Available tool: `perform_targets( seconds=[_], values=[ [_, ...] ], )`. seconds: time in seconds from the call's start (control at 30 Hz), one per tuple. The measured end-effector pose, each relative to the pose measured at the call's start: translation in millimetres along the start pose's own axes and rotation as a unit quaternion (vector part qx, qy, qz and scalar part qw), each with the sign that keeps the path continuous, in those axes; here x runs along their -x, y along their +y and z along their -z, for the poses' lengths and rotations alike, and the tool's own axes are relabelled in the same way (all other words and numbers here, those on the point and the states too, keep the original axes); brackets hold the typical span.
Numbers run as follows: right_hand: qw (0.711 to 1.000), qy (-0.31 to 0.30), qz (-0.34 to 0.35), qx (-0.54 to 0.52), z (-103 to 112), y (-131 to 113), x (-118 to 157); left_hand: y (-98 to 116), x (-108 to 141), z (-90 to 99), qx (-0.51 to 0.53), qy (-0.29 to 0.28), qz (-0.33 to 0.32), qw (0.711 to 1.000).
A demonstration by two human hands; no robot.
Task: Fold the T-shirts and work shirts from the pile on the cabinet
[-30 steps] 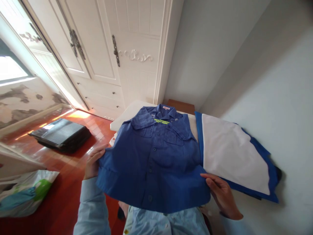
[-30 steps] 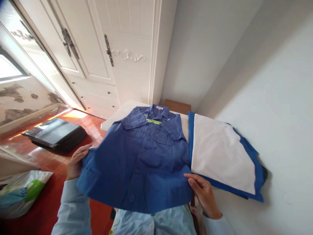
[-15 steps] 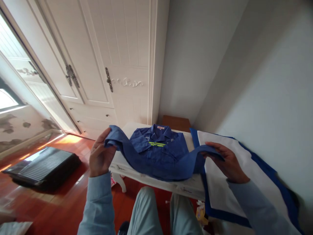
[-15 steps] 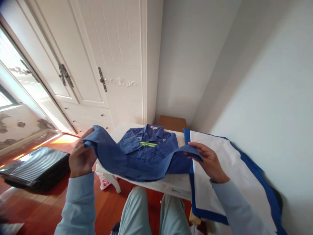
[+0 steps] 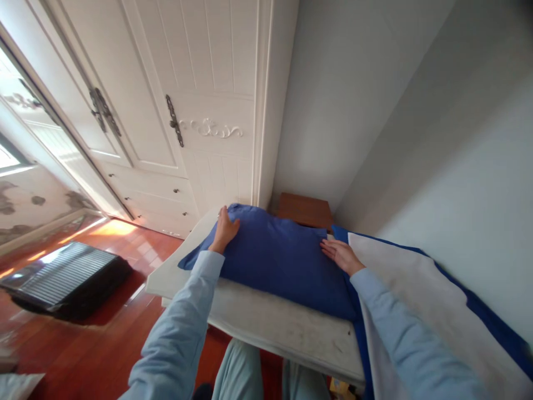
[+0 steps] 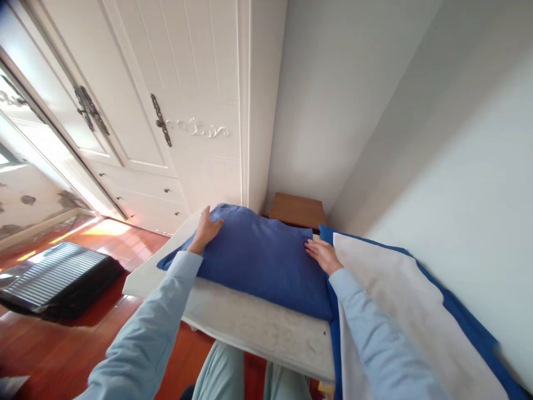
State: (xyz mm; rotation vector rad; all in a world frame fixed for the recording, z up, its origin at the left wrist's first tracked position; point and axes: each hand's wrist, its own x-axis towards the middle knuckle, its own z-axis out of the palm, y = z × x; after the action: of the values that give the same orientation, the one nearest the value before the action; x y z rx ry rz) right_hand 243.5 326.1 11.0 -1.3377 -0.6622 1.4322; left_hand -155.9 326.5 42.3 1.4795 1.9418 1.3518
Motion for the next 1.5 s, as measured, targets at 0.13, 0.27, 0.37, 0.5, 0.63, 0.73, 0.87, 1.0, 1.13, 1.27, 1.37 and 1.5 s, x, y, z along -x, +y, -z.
perform_targets(
  seconds=[0.13,0.27,0.37,0.5,0.63,0.73,0.87,1.0,1.13,1.27,1.37,1.5],
  values=[
    [0.995,-0.001,0.087,0.052,23.6,22.6,-9.1,-17.7,16.5,-1.6,-0.206,-0.104,-0.09,0.969],
    [0.937,-0.044,0.271,0.215,20.7,21.3,-3.3,-20.9,22.9,4.2,-0.314,-0.185,-0.143,0.92],
    [0.84,-0.087,0.385,0.373,-1.2,22.9,11.2,-27.0,30.6,-2.8,-0.323,-0.237,-0.224,0.888],
    [0.659,-0.199,0.445,0.572,-11.1,42.0,22.4,-45.3,46.8,-14.8,-0.342,-0.286,-0.242,0.862],
    [0.584,-0.24,0.388,0.671,17.3,61.8,15.3,-60.4,52.2,-12.8,-0.331,-0.286,-0.253,0.863],
    [0.598,-0.231,0.349,0.684,36.0,64.7,11.7,-62.7,50.6,-8.1,-0.309,-0.293,-0.258,0.867],
    [0.618,-0.22,0.314,0.687,31.8,57.6,18.7,-55.7,51.7,-3.6,-0.297,-0.275,-0.246,0.88],
    [0.614,-0.196,0.327,0.691,-7.9,50.7,38.7,-50.4,51.1,7.4,-0.278,-0.172,-0.268,0.906],
    [0.56,-0.225,0.396,0.693,-47.5,58.5,60.5,-68.0,43.1,30.9,-0.293,-0.188,-0.185,0.919],
    [0.548,-0.216,0.356,0.725,-37.0,75.9,66.6,-97.8,38.8,65.8,-0.298,-0.216,-0.147,0.918],
    [0.565,-0.181,0.338,0.731,-10.3,80.4,65.9,-107.3,42.4,91.9,-0.309,-0.223,-0.129,0.915],
    [0.584,-0.152,0.294,0.741,12.8,75.1,76.8,-95.0,52.2,111.2,-0.314,-0.172,-0.074,0.931]
  ],
)
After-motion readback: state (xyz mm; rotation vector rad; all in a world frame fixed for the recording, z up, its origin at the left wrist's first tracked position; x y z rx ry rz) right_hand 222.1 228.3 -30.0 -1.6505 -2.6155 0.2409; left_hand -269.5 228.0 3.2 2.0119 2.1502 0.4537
